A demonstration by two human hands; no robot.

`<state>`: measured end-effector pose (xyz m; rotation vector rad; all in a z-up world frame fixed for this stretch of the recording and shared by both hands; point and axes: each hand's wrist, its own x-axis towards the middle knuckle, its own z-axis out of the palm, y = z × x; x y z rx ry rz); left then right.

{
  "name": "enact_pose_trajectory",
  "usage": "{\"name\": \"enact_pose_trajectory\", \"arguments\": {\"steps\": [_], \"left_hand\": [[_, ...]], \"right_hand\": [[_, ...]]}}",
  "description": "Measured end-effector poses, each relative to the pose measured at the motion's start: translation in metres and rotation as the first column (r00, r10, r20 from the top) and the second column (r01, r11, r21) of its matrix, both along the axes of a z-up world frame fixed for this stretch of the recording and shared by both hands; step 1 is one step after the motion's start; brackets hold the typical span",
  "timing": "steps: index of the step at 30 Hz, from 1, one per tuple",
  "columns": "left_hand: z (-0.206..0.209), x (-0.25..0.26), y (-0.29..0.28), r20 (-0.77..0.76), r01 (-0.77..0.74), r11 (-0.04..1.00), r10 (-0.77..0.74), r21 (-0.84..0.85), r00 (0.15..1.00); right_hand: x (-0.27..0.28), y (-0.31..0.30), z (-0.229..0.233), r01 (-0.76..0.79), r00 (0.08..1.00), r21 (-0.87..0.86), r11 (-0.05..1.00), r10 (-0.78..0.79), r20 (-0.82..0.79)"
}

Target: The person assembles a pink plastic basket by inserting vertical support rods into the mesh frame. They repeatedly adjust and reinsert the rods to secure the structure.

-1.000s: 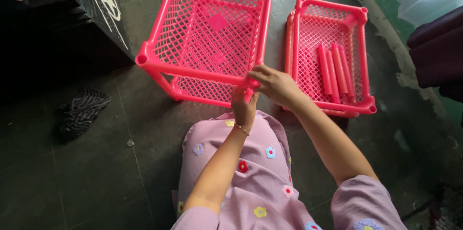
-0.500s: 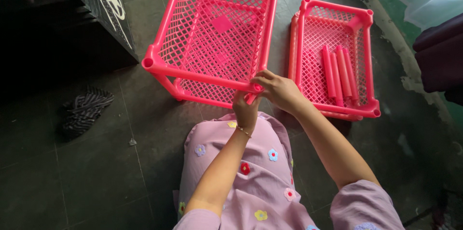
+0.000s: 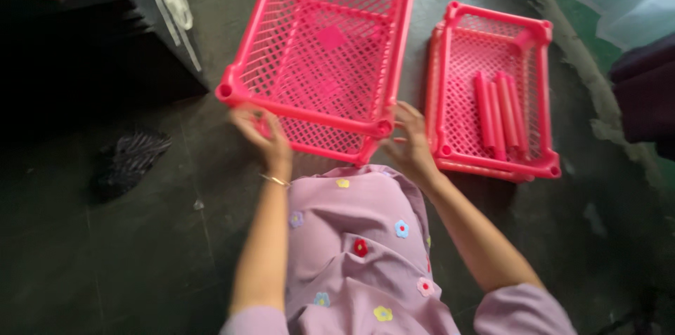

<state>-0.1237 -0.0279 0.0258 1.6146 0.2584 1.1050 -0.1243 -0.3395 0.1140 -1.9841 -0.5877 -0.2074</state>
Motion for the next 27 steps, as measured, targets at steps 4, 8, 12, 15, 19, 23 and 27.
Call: {"name": "enact_pose_trajectory", "arguments": {"steps": [4, 8, 12, 15, 19, 23, 27], "left_hand": [[-0.019, 0.048, 0.122, -0.136, -0.141, 0.987, 0.151, 0.078, 0.979], [-0.058, 0.075, 0.15, -0.293, 0.241, 0.952, -0.289, -0.191, 0.911], [-0.076, 0.07, 0.128, -0.379, 0.259, 0.941, -0.326, -0.218, 0.866], [-0.073, 0.057, 0.086, -0.248, 0.341, 0.931, -0.363, -0.127, 0.898], [-0.057, 0.014, 0.027, -0.557, 0.07, 0.998, -0.061, -0.006, 0.828], [-0.042, 0.006, 0.011, -0.682, -0.003, 1.0, 0.008, 0.009, 0.731], [-0.046, 0.011, 0.022, -0.579, -0.004, 0.998, -0.029, -0.056, 0.815]], "right_hand": [[0.01, 0.009, -0.063, 0.311, 0.805, 0.29, 0.905, -0.089, -0.587], [0.032, 0.018, -0.121, 0.361, 0.706, 0.338, 0.869, -0.018, -0.708], [0.051, 0.004, -0.142, 0.469, 0.689, 0.385, 0.795, -0.057, -0.722], [0.065, -0.03, -0.137, 0.473, 0.737, 0.534, 0.701, 0.016, -0.675], [0.071, -0.071, -0.139, 0.469, 0.763, 0.634, 0.614, 0.08, -0.642], [0.078, -0.083, -0.154, 0.511, 0.74, 0.618, 0.597, 0.06, -0.67], [0.074, -0.075, -0.163, 0.539, 0.757, 0.684, 0.492, 0.073, -0.649]]}}
